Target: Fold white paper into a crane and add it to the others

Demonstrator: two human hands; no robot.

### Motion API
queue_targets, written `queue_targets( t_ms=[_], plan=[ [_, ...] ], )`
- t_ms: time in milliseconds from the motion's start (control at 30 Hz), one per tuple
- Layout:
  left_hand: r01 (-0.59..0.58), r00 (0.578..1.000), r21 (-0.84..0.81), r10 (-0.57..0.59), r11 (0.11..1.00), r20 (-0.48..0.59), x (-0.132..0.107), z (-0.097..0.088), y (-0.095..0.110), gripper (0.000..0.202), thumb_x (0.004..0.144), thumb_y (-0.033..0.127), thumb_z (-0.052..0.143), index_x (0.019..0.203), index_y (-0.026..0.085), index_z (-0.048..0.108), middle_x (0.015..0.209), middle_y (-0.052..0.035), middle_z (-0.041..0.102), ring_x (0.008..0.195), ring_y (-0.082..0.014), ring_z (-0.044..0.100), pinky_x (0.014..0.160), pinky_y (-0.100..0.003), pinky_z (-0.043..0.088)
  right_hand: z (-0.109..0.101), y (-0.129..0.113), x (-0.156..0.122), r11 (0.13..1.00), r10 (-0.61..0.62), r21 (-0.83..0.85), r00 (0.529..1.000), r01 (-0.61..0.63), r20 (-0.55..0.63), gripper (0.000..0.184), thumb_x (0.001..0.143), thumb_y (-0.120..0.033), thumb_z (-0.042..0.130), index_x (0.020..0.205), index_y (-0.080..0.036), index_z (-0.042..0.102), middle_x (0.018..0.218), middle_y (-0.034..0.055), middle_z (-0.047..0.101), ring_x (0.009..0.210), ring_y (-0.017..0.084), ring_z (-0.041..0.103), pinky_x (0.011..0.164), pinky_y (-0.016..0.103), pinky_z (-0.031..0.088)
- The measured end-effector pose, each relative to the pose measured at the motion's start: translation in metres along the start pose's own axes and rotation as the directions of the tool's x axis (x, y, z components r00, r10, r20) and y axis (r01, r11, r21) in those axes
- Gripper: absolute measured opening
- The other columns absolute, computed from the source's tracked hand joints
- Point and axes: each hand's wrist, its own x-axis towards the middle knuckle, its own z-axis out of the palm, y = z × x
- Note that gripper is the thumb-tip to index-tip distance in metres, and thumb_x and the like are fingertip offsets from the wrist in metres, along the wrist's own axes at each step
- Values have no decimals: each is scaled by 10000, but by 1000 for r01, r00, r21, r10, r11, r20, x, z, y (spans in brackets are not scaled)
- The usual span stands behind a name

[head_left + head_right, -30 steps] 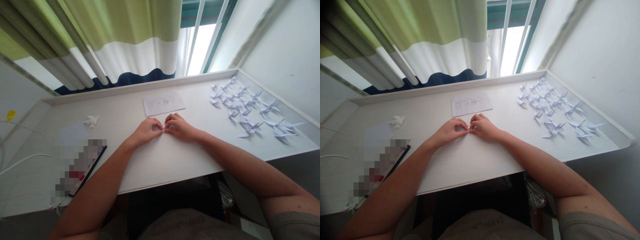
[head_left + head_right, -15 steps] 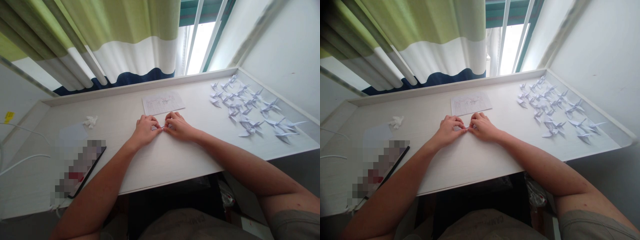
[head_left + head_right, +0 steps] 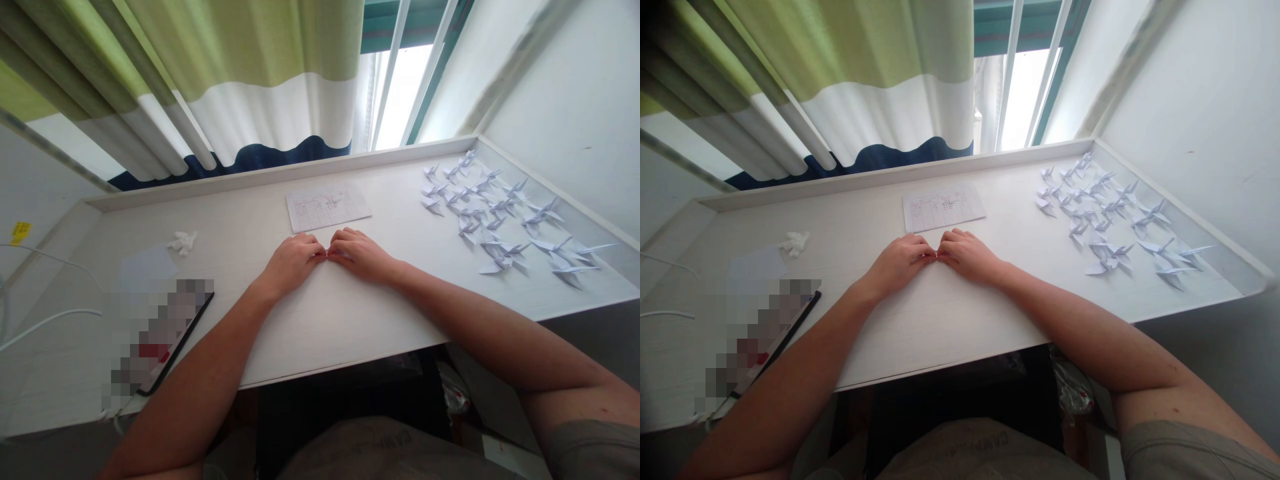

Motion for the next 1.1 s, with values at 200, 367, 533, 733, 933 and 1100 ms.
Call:
queue_targets(
  t_ms=[200,367,533,733,933,1100],
  plan=[
    [93,995,-127,-97,988,-30,1,4,-3,198,1020,238,596,936,210,773,1019,-75,745,1008,-258,663,943,-428,510,-1,-3,1,997,78,12,996,-78,-41,144,1017,-230,621,937,-204,738,1066,113,678,1044,290,570,970,462,480],
    [216,970,-211,-233,953,-62,0,3,1,161,975,294,662,873,234,772,996,-61,739,1050,-269,645,975,-430,503,-3,-8,3,979,202,-1,979,-202,-14,146,1014,-272,619,924,-212,718,1155,126,631,1147,325,528,1032,520,462],
    [336,931,-239,-360,911,-63,2,4,5,126,927,288,702,837,224,762,986,-70,752,1107,-291,624,1032,-460,492,-1,-11,5,964,267,-8,964,-267,-13,182,1008,-306,614,883,-206,700,1215,139,595,1204,349,499,1052,555,440],
    [400,901,-256,-429,880,-69,3,5,4,99,872,316,751,812,240,772,991,-67,780,1181,-318,605,1080,-487,475,0,-12,8,940,341,19,939,-341,-39,231,973,-343,667,786,-206,673,1160,119,591,1184,339,510,1079,561,414],
    [439,877,-262,-473,859,-81,5,4,4,124,849,336,751,766,245,762,965,-65,790,1144,-320,652,1042,-478,506,0,-9,10,938,346,41,938,-345,-31,244,976,-347,657,772,-212,661,1134,109,597,1174,331,510,1072,554,413],
    [468,864,-289,-502,835,-50,8,4,4,125,831,335,747,751,238,747,947,-68,791,1030,-294,698,954,-441,542,-1,-11,12,928,372,31,928,-371,-16,241,967,-340,659,762,-212,654,1151,111,603,1178,333,510,1086,560,401]
  ],
)
